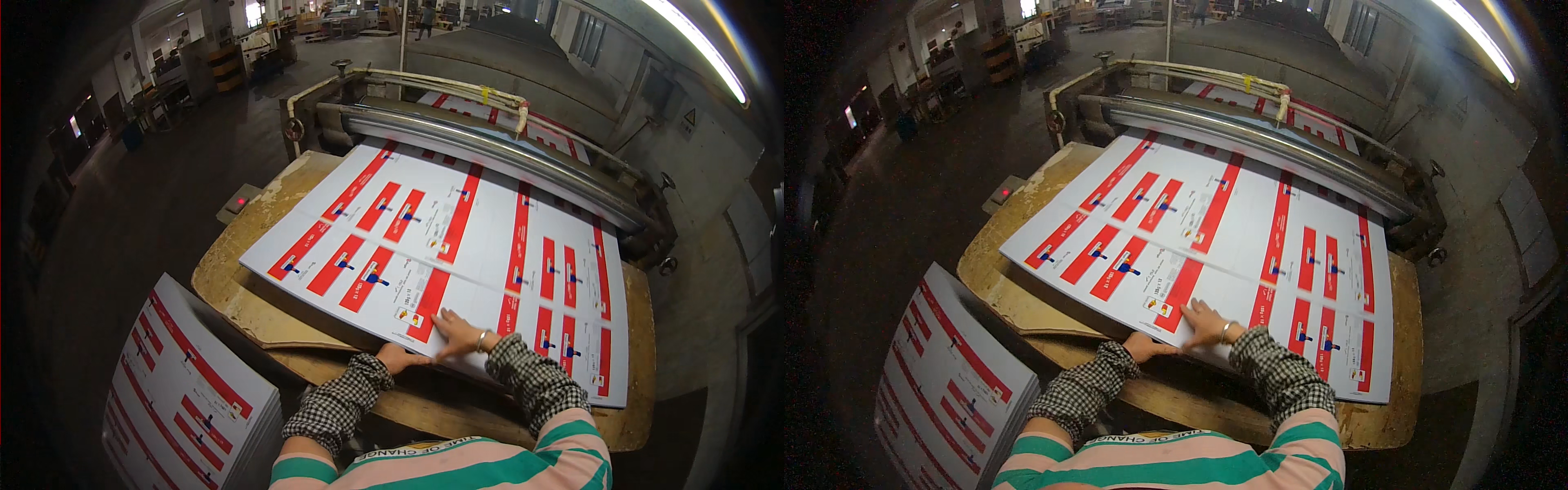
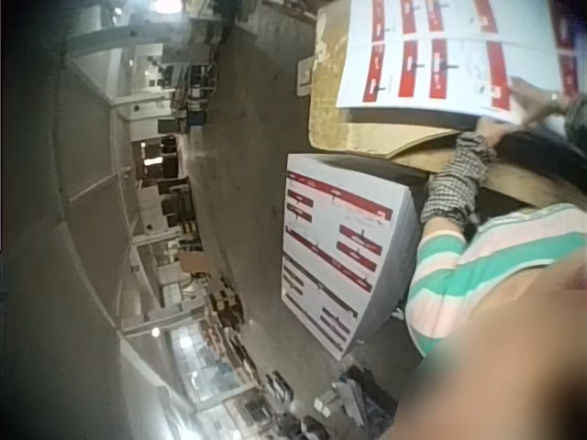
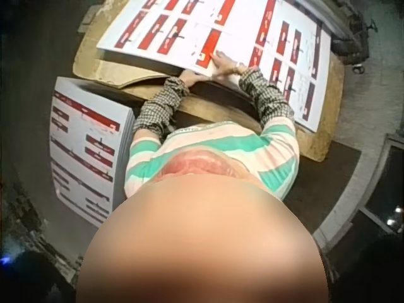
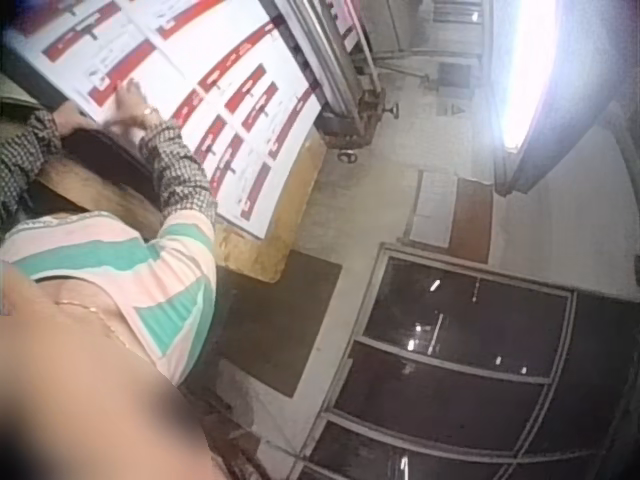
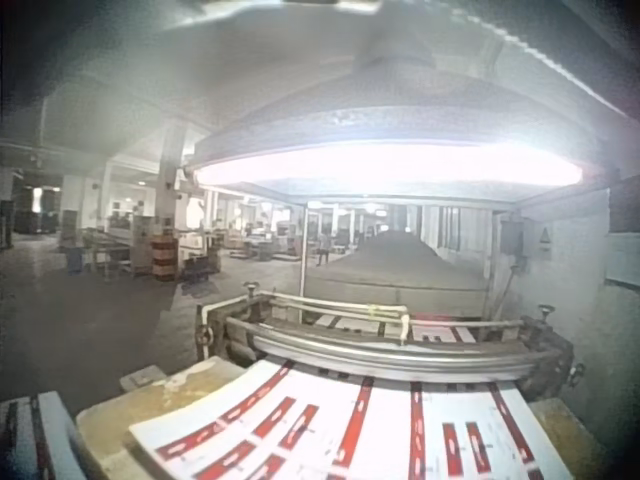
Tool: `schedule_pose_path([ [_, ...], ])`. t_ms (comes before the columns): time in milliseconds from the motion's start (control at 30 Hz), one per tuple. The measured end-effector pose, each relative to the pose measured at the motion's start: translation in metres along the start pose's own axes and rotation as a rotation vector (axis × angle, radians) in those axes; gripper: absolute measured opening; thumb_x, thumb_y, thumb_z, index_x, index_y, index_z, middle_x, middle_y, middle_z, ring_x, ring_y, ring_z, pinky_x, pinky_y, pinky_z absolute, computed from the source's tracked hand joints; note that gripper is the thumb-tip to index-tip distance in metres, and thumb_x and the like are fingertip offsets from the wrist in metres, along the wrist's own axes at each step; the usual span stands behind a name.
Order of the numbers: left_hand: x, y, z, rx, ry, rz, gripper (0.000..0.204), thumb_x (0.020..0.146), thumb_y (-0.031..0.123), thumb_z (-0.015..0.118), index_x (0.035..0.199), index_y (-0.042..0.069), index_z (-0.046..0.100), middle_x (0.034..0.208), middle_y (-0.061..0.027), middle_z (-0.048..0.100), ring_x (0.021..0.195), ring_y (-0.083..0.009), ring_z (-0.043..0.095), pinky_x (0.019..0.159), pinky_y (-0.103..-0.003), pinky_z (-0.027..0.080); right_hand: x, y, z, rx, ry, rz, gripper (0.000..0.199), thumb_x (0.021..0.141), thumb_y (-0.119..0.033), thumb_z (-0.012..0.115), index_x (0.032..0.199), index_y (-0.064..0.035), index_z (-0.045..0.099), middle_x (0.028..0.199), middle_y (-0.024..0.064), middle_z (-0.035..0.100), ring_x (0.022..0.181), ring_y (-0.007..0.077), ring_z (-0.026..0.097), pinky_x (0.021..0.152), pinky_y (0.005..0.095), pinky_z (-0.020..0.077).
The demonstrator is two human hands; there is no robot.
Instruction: Feeding large sheets of printed paper into an industrial rolling or laminating machine.
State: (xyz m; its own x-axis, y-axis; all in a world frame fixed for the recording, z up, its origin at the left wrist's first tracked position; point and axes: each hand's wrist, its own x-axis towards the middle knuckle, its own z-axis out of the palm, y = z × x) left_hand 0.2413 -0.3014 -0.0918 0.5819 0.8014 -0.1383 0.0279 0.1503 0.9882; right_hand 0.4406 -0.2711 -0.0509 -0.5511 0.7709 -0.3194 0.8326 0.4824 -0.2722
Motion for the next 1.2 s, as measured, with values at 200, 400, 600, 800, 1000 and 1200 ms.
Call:
schedule_pose_path([
  [200,0.002,-0.002,-0.001,-0.036,0.009,-0.039,0.057,0.061,0.022,0.073,0.107,-0.003,0.048,0.107,-0.0121,0.053,0.098,-0.0191,0.049,0.087,-0.028,0.037,-0.025,-0.008,-0.034,0.220,-0.075,-0.068,0.069,0.065,-0.037,0.062,0.120,-0.0004,0.038,0.126,0.0281,0.028,0.119,0.0343,0.028,0.097,0.0335,0.0263],
  [400,-0.012,0.013,0.002,0.127,0.053,-0.156,0.058,0.063,0.022,0.072,0.110,-0.002,0.048,0.109,-0.0118,0.052,0.101,-0.0193,0.047,0.088,-0.027,0.036,-0.053,-0.038,-0.111,0.513,0.074,0.005,0.027,0.075,-0.011,0.047,0.098,0.0008,0.056,0.101,0.0171,0.056,0.087,0.0243,0.058,0.076,0.0281,0.0449],
  [600,-0.015,0.036,0.009,0.080,0.031,-0.316,0.056,0.064,0.024,0.071,0.110,0.000,0.049,0.111,-0.0108,0.051,0.102,-0.0192,0.046,0.089,-0.027,0.035,-0.052,-0.023,-0.040,0.552,0.086,-0.074,0.027,0.076,-0.013,0.049,0.099,0.0013,0.055,0.106,0.0158,0.054,0.092,0.0273,0.055,0.081,0.0298,0.0423],
  [800,-0.011,-0.010,0.001,0.024,0.037,-0.148,0.050,0.062,0.022,0.073,0.101,-0.002,0.054,0.102,-0.0107,0.056,0.094,-0.0180,0.052,0.084,-0.026,0.039,-0.041,-0.016,-0.026,0.621,-0.066,-0.099,0.032,0.077,-0.017,0.051,0.104,-0.0006,0.053,0.113,0.0133,0.050,0.102,0.0213,0.051,0.086,0.0278,0.0385],
  [1000,-0.011,-0.008,0.000,0.008,0.029,-0.094,0.051,0.061,0.022,0.074,0.101,-0.002,0.053,0.098,-0.0119,0.057,0.090,-0.0204,0.053,0.083,-0.029,0.040,-0.003,0.008,-0.030,0.404,0.060,0.297,0.053,0.070,-0.034,0.060,0.107,0.0026,0.050,0.111,0.0159,0.051,0.099,0.0233,0.049,0.085,0.0298,0.0387],
  [1200,-0.008,0.000,0.000,-0.064,-0.017,0.001,0.057,0.061,0.015,0.073,0.109,-0.001,0.047,0.107,-0.0123,0.053,0.098,-0.0205,0.049,0.087,-0.029,0.037,-0.022,-0.029,-0.008,0.019,-0.078,0.048,0.095,0.059,-0.050,0.065,0.127,0.0012,0.023,0.129,0.0310,0.016,0.121,0.0405,0.018,0.099,0.0394,0.0219],
])
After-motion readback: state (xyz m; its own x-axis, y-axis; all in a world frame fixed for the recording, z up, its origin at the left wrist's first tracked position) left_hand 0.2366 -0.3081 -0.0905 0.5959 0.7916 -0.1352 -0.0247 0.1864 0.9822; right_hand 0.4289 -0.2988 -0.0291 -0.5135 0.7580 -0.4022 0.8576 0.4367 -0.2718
